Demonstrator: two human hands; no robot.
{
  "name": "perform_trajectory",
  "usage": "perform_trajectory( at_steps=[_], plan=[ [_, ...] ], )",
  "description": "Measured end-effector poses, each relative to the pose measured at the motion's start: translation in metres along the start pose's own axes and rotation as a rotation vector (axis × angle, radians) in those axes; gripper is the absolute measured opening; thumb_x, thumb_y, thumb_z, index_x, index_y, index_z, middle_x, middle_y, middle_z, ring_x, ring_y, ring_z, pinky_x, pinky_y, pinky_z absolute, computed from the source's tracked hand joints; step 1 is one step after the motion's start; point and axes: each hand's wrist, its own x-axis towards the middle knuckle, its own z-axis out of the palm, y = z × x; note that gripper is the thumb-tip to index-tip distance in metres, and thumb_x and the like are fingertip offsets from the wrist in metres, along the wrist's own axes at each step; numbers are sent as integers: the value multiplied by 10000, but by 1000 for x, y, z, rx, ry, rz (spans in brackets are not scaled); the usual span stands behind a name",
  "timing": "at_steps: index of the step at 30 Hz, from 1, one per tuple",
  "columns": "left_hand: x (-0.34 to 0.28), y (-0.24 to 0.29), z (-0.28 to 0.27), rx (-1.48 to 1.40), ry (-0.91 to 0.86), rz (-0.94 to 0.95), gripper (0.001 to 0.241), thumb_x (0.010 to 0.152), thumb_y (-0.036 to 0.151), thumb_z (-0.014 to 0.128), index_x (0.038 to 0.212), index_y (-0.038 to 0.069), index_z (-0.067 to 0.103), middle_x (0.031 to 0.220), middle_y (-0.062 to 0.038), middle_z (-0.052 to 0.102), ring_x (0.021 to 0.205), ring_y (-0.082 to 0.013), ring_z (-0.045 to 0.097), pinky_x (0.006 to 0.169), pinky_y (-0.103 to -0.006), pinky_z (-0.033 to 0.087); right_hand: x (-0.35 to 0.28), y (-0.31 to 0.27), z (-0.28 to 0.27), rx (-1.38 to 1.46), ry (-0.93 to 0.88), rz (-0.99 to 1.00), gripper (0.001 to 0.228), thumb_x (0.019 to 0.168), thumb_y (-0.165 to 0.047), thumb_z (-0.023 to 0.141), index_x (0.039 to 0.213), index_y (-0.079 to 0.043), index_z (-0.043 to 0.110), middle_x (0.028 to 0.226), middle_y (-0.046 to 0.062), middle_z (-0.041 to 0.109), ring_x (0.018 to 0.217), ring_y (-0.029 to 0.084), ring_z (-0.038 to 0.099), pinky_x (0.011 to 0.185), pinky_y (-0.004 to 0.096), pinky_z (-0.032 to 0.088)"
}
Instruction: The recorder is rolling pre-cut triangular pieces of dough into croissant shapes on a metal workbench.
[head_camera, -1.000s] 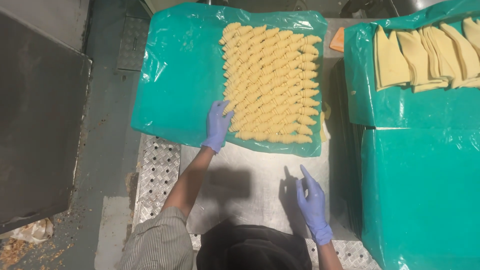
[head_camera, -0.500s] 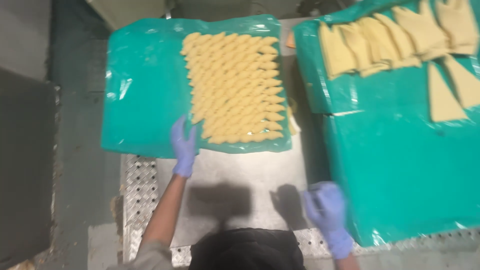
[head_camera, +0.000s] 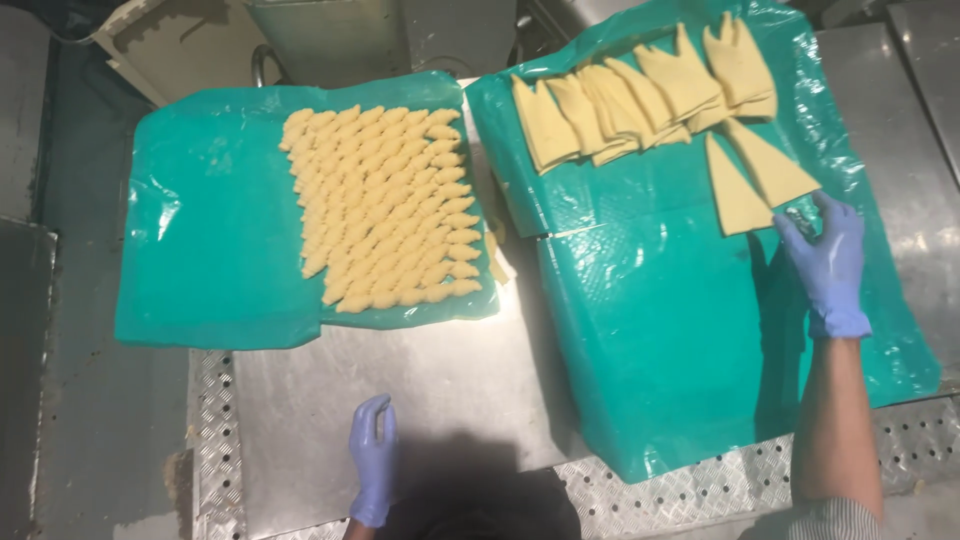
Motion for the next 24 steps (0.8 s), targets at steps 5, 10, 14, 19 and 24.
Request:
perform_trajectory(
  at_steps=[5,10,14,19,24],
  plan=[
    [-15,11,24,-25,-15,-79,193,924,61,656,1111,23,692,1122,-125,697,1057,-275,681,935,-376,529,35,46,43,-28,-107,382,473,1067,-403,726,1017,65,686,1064,274,657,1053,442,606,934,526,480],
    [-20,31,33,-48,-24,-111,178,927,64,656,1097,34,699,1100,-110,707,1038,-247,695,916,-351,542,55,43,61,-76,-11,398,484,925,-413,805,1044,44,701,1041,286,655,954,448,625,836,531,501],
    [-25,29,38,-45,-15,-108,171,924,65,662,1086,37,707,1072,-104,715,1011,-238,707,900,-340,550,60,50,67,-27,57,422,481,873,-356,835,1081,42,664,1047,249,658,929,422,651,813,508,516],
    [-22,40,40,-74,-31,-157,165,926,63,657,1078,32,711,1059,-98,720,990,-217,714,878,-328,560,71,46,61,78,0,519,498,834,-235,839,1193,30,617,987,210,650,879,379,653,798,479,519],
    [-1,80,41,-217,-114,-146,168,926,70,673,1085,46,719,1071,-71,718,981,-183,724,869,-317,588,80,-3,31,301,135,362,376,964,-101,804,1263,27,616,1004,161,629,874,258,613,788,389,522]
  ],
)
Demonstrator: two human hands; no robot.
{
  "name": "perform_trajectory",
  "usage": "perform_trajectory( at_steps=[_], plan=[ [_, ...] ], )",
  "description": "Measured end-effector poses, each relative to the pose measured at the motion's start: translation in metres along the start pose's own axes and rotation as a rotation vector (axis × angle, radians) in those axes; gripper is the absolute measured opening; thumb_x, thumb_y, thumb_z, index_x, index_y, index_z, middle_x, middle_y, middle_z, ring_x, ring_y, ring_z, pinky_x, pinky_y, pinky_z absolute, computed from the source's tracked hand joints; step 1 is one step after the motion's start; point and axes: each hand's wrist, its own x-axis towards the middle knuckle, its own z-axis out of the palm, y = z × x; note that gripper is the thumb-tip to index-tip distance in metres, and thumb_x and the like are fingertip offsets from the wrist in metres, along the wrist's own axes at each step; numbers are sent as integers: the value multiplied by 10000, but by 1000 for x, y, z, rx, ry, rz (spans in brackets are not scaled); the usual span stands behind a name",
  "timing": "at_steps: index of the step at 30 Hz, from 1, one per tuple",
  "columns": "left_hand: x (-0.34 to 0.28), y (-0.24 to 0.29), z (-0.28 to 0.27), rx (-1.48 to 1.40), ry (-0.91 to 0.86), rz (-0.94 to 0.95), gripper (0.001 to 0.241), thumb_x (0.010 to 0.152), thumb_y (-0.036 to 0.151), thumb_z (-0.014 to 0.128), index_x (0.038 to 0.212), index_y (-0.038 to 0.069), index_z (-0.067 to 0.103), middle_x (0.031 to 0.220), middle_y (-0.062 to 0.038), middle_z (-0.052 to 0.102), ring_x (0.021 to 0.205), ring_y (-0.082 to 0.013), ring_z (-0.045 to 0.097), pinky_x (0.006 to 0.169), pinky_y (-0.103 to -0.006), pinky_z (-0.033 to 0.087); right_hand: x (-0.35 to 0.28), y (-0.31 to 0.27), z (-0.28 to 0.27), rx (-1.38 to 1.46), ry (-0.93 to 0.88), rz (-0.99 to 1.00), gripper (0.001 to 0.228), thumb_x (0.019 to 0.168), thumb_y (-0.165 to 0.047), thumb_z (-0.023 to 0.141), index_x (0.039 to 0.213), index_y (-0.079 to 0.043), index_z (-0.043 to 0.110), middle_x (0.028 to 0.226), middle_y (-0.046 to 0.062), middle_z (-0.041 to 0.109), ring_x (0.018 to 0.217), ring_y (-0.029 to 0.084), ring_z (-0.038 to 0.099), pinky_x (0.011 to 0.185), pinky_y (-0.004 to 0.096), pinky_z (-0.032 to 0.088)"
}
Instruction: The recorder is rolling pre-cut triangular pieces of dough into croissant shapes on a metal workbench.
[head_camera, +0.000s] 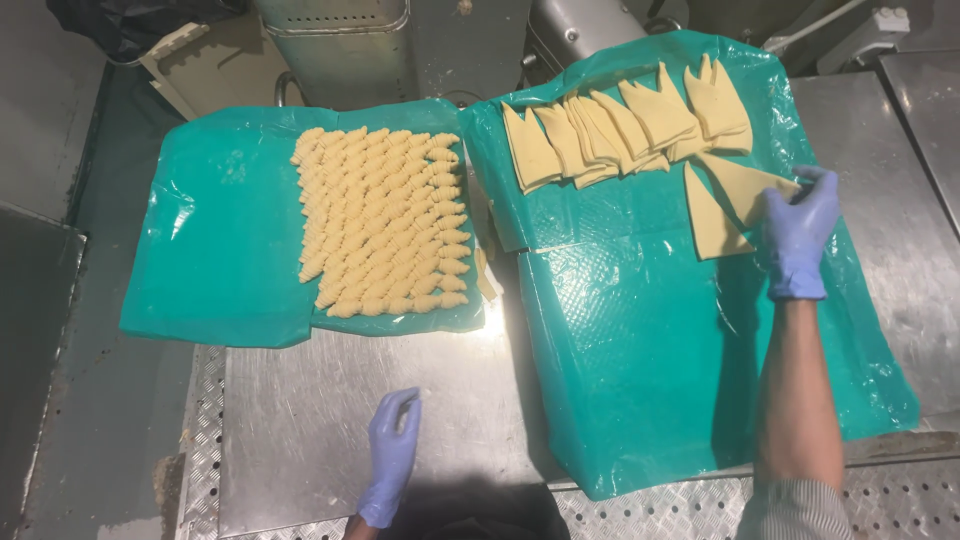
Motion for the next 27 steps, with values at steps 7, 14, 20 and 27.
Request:
perform_trajectory(
  at_steps=[7,14,20,27],
  plan=[
    [24,190,-2,-116,-350,15,417,846,122,755,1255,95,676,1321,-56,670,1182,-196,651,884,-384,551,-137,-257,-66,156,-65,-295,285,1087,-62,715,1318,23,571,1032,150,655,933,215,674,803,338,568],
    [-24,126,9,-396,-396,207,560,1041,131,563,1503,-92,340,1502,-216,442,1391,-254,472,1148,-374,395,-313,-346,-35,426,-419,-237,467,835,-64,782,1266,-23,606,1136,139,652,1045,250,666,907,349,545],
    [-12,154,-53,-672,-417,-74,420,1059,113,492,1433,-76,529,1261,-111,664,1152,-152,609,994,-298,495,-366,-355,-6,536,-463,-159,541,817,-5,784,1320,-41,586,1169,103,652,1082,214,665,958,327,537],
    [-14,125,-78,-757,-380,-107,364,1055,86,557,1374,-84,596,1135,-46,675,1001,-76,583,873,-246,496,-389,-371,4,561,-508,-114,568,811,25,774,1340,-38,578,1148,88,656,1035,171,663,930,313,544]
  ],
)
